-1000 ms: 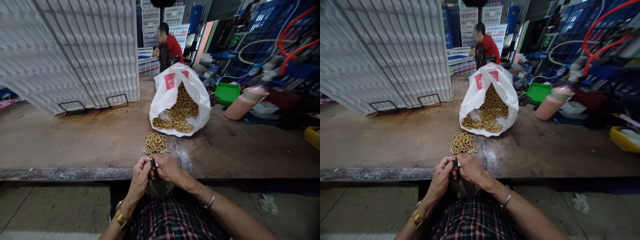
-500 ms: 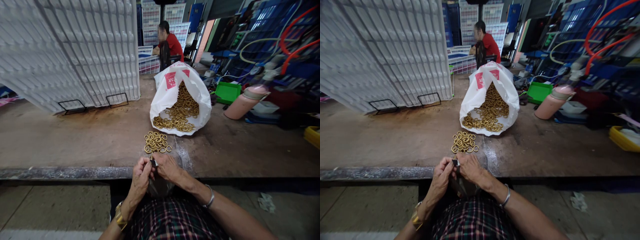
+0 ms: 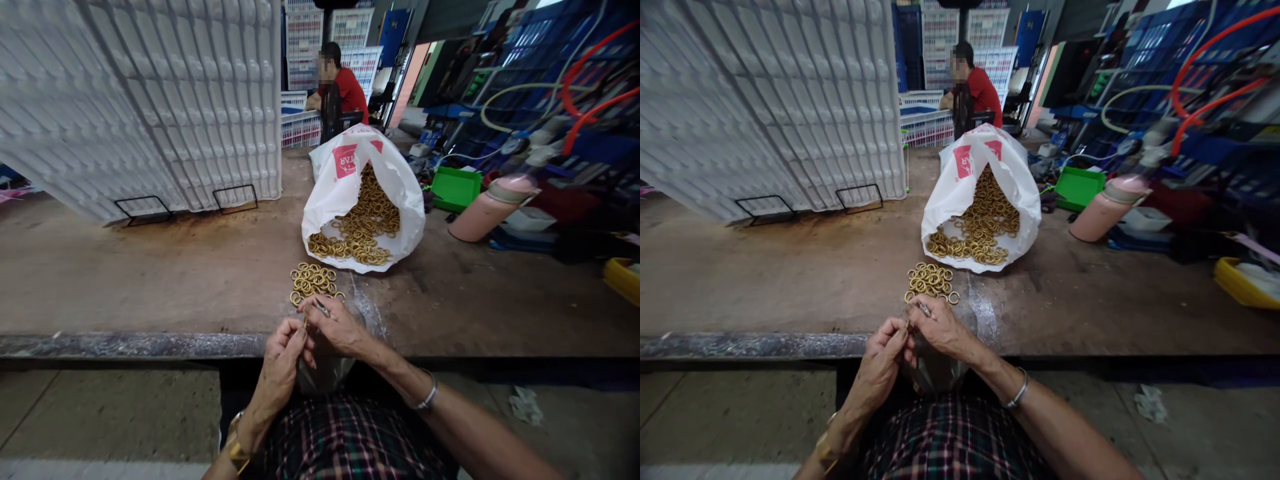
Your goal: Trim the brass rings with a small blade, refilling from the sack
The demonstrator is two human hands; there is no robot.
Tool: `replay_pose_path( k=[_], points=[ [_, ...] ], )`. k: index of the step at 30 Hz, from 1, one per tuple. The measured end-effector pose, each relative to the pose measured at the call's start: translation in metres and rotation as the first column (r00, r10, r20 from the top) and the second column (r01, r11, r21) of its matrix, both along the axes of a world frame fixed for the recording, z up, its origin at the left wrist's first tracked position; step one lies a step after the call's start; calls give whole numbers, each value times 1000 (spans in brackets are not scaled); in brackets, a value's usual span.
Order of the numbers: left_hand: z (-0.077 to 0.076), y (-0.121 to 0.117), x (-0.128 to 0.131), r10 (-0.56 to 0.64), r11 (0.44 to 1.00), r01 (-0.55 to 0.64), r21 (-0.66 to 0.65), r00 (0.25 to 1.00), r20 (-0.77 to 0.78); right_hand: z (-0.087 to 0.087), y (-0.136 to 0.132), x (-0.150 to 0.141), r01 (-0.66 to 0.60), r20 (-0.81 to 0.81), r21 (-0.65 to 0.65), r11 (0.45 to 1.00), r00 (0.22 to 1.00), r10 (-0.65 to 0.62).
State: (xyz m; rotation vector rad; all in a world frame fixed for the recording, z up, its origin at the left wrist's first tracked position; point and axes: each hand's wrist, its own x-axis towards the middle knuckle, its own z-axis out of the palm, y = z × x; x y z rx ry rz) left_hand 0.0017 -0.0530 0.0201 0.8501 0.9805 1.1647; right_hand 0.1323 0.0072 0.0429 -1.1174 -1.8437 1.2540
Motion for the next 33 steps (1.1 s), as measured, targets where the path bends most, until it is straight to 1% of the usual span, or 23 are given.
replay_pose_path(
  k=[2, 4, 8, 12, 17, 26, 29, 31, 33],
  points=[
    [-3, 0, -2, -4, 1000, 3, -2, 1000, -27, -2, -3, -5, -46, -16, -18, 999, 999, 46],
    [-5, 0, -3, -5, 1000, 5, -4, 999, -32, -5, -3, -7, -53, -16, -36, 998, 999, 52],
    [-5, 0, -4, -5, 1000, 5, -7, 1000, 12, -7, -1, -8, -85, -90, -140, 987, 993, 73],
    [-6, 1, -3, -11, 999, 13, -35, 997, 72, -7, -1, -9, -62, -102, -165, 984, 994, 46],
    [-7, 1, -1, -13, 998, 19, -53, 995, 99, -9, -2, -8, -44, -112, -181, 982, 993, 24],
    [-1, 0, 2, -23, 995, 39, -95, 985, 171, -14, -4, -4, -20, -73, -143, 990, 997, 10],
    [-1, 0, 4, -32, 994, 51, -100, 983, 179, -13, -5, -1, -13, -51, -143, 990, 999, 6],
    [-1, 0, 5, -31, 993, 47, -104, 987, 155, -10, -6, 1, 10, 5, -93, 996, 1000, -10],
    [-1, 0, 6, -29, 994, 41, -99, 992, 122, -8, -7, 4, 45, 89, 16, 999, 995, -47]
  ],
)
